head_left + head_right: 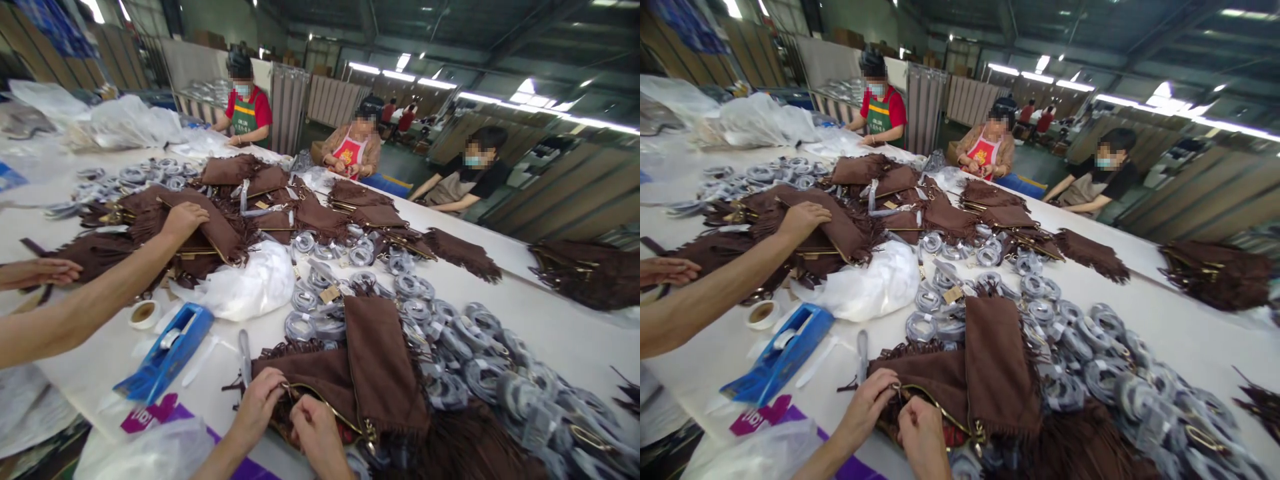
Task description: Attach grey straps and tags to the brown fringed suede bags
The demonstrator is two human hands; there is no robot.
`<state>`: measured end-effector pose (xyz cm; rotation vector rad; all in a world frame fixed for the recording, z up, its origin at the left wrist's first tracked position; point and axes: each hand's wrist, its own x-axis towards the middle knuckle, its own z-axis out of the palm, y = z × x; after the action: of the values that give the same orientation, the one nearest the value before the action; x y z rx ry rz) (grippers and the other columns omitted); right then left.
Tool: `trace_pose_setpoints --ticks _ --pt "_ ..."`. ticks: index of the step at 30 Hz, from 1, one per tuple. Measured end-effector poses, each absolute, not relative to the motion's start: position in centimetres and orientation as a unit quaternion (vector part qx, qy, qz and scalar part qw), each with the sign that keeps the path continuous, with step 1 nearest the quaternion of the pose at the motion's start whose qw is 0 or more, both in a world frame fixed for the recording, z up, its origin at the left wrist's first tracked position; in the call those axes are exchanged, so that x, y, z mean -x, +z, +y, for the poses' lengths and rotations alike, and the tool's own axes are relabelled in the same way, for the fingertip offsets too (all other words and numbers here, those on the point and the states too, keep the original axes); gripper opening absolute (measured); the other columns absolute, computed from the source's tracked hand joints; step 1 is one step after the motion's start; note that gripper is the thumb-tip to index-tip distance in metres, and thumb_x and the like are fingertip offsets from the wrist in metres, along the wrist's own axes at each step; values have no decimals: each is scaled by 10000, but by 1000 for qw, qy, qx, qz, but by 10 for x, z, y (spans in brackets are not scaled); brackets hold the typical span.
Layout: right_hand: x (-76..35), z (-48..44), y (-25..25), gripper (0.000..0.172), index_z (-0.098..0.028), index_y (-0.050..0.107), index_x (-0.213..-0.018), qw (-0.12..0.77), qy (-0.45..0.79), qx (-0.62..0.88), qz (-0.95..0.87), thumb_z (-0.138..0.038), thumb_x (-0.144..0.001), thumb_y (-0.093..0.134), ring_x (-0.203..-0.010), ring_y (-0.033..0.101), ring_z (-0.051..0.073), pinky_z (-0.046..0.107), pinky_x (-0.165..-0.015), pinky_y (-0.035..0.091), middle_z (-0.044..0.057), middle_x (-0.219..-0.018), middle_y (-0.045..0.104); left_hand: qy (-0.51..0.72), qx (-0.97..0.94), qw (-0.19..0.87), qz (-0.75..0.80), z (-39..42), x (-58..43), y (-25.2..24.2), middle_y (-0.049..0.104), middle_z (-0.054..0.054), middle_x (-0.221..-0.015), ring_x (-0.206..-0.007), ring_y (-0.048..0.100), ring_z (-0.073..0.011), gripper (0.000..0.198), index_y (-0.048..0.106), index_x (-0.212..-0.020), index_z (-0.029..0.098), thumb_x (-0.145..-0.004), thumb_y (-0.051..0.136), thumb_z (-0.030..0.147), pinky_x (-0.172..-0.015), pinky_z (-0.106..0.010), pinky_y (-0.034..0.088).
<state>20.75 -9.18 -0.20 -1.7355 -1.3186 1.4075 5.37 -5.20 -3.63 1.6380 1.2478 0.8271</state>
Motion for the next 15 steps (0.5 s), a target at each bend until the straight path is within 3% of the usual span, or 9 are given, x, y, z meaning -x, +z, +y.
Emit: trace_pose_setpoints --ticks 5,8,12,15 --pt "-198 -79 -8 279 -220 491 -607 291 510 641 -494 -362 -838 425 -359 454 112 213 -390 312 -12 -482 548 336 -651 451 510 -55 -56 -28 686 -81 -933 -909 639 -226 170 683 -812 209 -850 517 209 -834 -334 508" --pt "-194 -76 -13 309 -209 511 -654 315 508 634 -491 -412 -868 418 -323 457 99 198 -359 289 -11 -515 576 331 -646 456 514 -58 -54 -25 685 -99 -1063 -1022 632 -241 196 703 -864 217 -828 511 198 -918 -359 498" --pt "-191 -79 -20 282 -205 510 -641 308 507 633 -498 -357 -873 454 -306 475 97 187 -347 283 -18 -503 582 301 -628 484 529 -60 -53 -23 636 -110 -1243 -1171 582 -274 240 735 -936 230 -805 534 240 -1038 -425 439" --pt "-190 -83 -22 285 -209 508 -624 296 498 633 -513 -299 -888 446 -313 485 105 192 -357 297 -28 -473 565 308 -622 448 563 -62 -56 -20 676 -116 -1157 -1097 625 -277 264 749 -808 223 -857 511 326 -978 -429 495"
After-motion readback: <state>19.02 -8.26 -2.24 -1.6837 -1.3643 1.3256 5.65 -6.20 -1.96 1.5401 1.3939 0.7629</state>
